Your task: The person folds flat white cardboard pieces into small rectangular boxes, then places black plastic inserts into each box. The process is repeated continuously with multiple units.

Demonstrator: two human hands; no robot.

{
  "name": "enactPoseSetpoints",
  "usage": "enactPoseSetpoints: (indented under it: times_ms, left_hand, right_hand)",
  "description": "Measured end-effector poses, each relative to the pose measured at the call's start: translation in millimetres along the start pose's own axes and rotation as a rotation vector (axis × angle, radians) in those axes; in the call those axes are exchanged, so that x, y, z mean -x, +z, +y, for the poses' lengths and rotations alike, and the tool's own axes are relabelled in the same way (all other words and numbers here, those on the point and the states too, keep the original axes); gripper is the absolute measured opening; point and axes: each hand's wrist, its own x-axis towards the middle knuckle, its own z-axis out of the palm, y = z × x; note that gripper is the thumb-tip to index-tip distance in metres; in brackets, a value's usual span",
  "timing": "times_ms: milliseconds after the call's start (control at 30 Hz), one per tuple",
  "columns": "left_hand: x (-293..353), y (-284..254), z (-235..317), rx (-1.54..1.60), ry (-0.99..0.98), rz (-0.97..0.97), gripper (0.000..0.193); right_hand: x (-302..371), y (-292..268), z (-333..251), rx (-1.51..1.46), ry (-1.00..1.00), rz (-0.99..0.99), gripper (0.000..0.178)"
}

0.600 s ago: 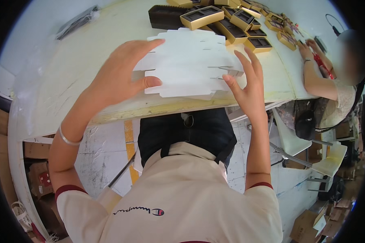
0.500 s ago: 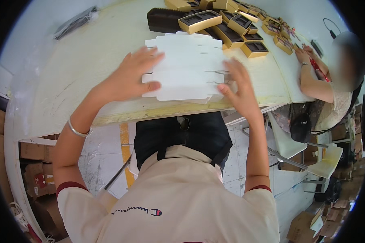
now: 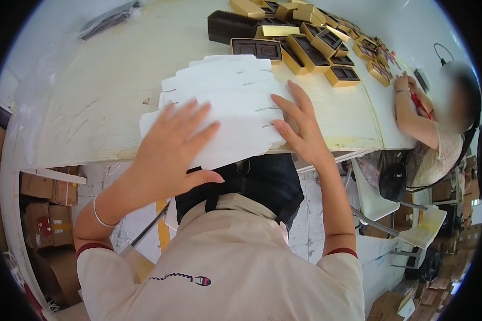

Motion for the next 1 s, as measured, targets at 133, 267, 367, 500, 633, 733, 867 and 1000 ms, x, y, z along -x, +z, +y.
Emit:
enactPoseSetpoints:
  times_ms: [133, 267, 367, 500, 633, 733, 867, 1000]
  left_hand:
    - [4, 13, -1, -0.031, 0.173, 0.158, 0.029]
    - [-13, 20, -16, -0.056, 0.269, 0.34, 0.022]
    - [-18, 32, -22, 0.144, 0.254, 0.337, 0.019]
    - [-22, 19, -17, 0.548, -0.114, 0.168, 0.012]
    - [-34, -7, -15, 0.81, -0.331, -0.033, 0.012]
    - [-47, -8, -23, 0.832, -0.392, -0.107, 0.013]
    - [-56, 8, -20, 0.597, -0.415, -0.077, 0.017]
    - [-47, 32, -28, 0.137, 0.095, 0.299, 0.017]
  right_hand:
    - [0, -12, -11, 0.149, -0.107, 0.016, 0.053]
    - [2, -16, -24, 0.112, -0.192, -0.069, 0.054]
    - [-1, -16, -30, 0.136, -0.249, -0.111, 0.05]
    - [-2, -13, -42, 0.087, -0.327, -0.096, 0.04]
    - [-9, -13, -46, -0.038, -0.265, -0.047, 0.024]
    - [-20, -9, -54, -0.295, -0.017, 0.001, 0.015]
    - [-37, -11, -50, -0.416, 0.386, -0.292, 0.01]
    - [-27, -2, -52, -0.087, -0.011, -0.087, 0.014]
